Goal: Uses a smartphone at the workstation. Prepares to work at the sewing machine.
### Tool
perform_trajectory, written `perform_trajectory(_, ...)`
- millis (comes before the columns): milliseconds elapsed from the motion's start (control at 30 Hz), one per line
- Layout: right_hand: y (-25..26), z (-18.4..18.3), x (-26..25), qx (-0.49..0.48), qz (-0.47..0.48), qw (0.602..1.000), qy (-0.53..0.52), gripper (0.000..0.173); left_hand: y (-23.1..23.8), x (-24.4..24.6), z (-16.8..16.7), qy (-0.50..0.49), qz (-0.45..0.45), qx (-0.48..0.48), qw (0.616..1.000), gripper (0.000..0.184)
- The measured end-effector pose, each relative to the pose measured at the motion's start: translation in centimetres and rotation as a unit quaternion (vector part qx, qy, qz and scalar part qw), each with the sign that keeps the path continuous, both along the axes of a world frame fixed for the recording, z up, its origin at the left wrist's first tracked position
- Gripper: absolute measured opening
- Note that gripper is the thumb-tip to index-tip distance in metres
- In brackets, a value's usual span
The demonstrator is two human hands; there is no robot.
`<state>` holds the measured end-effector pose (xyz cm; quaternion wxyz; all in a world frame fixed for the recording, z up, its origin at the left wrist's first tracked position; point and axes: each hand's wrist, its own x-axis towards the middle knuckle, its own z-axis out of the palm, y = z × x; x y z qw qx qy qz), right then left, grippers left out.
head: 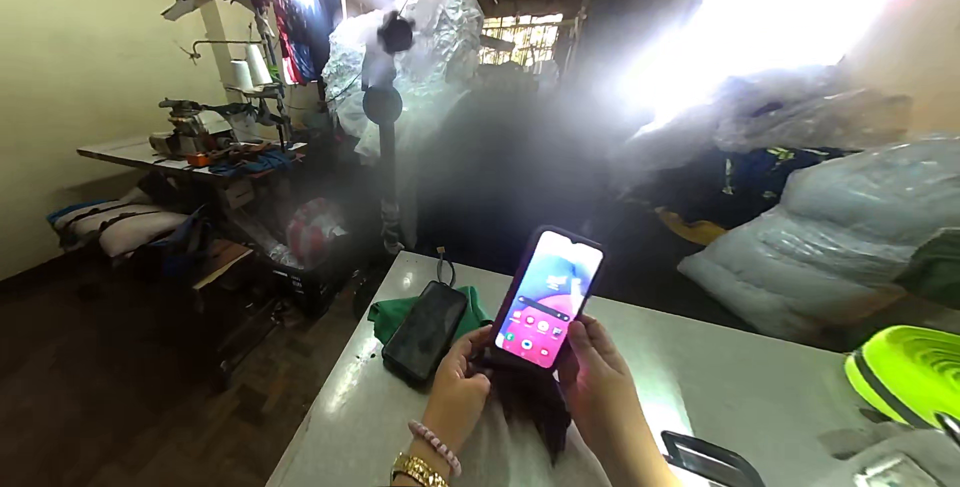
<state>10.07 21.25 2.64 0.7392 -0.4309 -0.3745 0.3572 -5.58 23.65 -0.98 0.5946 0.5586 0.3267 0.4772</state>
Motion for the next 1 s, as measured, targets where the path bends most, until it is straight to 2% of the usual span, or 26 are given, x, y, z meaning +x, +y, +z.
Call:
perform_trajectory(167, -0.5, 0.0, -0.7, -0.012, 0.016, 0.997, 0.079, 0.026, -0.8, -0.1, 0.1, 0.045, -0.044, 0.014, 0.998, 0.079)
perform_trajectory(233, -0.3, -0.1, -0.2, -0.008, -0.011, 0.999, 0.032, 0.026, -1.1, -0.2, 0.4, 0.125, -0.036, 0.045, 0.99, 0.068)
perform_trajectory(300, 0.1, 0.4, 1.4, -0.021, -0.07, 0.994, -0.087, 0.029, -1.1, 0.0, -0.1, 0.22, -0.016, 0.102, 0.97, 0.055)
perform_trajectory(400, 0.7, 1.6, 5.0, -0.125, -0.161, 0.941, -0.27, 0.038, -0.9, 0.4, -0.4, 0.342, 0.0, 0.172, 0.924, 0.049)
perform_trajectory(500, 1.1, 1.1, 7.6, -0.259, -0.164, 0.892, -0.332, 0.039, -1.2, 0.4, 0.0, 0.353, 0.041, 0.197, 0.914, 0.042)
perform_trajectory(567, 1.0, 0.5, 8.0, -0.326, -0.149, 0.854, -0.376, 0.038, -1.3, 0.0, 0.3, 0.348, 0.118, 0.23, 0.901, 0.034)
perform_trajectory(633, 1.0, -0.1, 7.9, -0.371, -0.125, 0.833, -0.39, 0.038, -1.1, -0.8, 0.9, 0.386, 0.232, 0.251, 0.857, 0.028)
perform_trajectory(667, 1.0, -0.4, 7.8, -0.386, -0.116, 0.828, -0.389, 0.038, -0.9, -1.6, 1.5, 0.422, 0.274, 0.232, 0.833, 0.03)
perform_trajectory(700, 1.2, -0.6, 7.8, -0.4, -0.108, 0.82, -0.395, 0.038, -0.8, -2.4, 2.2, 0.465, 0.288, 0.187, 0.816, 0.042)
perform_trajectory(767, 1.6, -0.5, 7.9, -0.431, -0.092, 0.792, -0.422, 0.037, -0.1, -3.8, 3.1, 0.545, 0.253, 0.072, 0.796, 0.08)
perform_trajectory(800, 1.7, -0.5, 7.8, -0.444, -0.084, 0.775, -0.441, 0.037, 0.3, -4.1, 3.0, 0.581, 0.225, 0.028, 0.782, 0.093)
perform_trajectory(900, 2.0, -1.0, 7.6, -0.455, -0.09, 0.745, -0.48, 0.035, 1.2, -4.1, 2.3, 0.643, 0.184, -0.016, 0.743, 0.099)
perform_trajectory(1000, 2.0, -1.0, 7.2, -0.468, -0.099, 0.717, -0.507, 0.035, 1.4, -3.6, 2.1, 0.637, 0.206, -0.007, 0.742, 0.096)
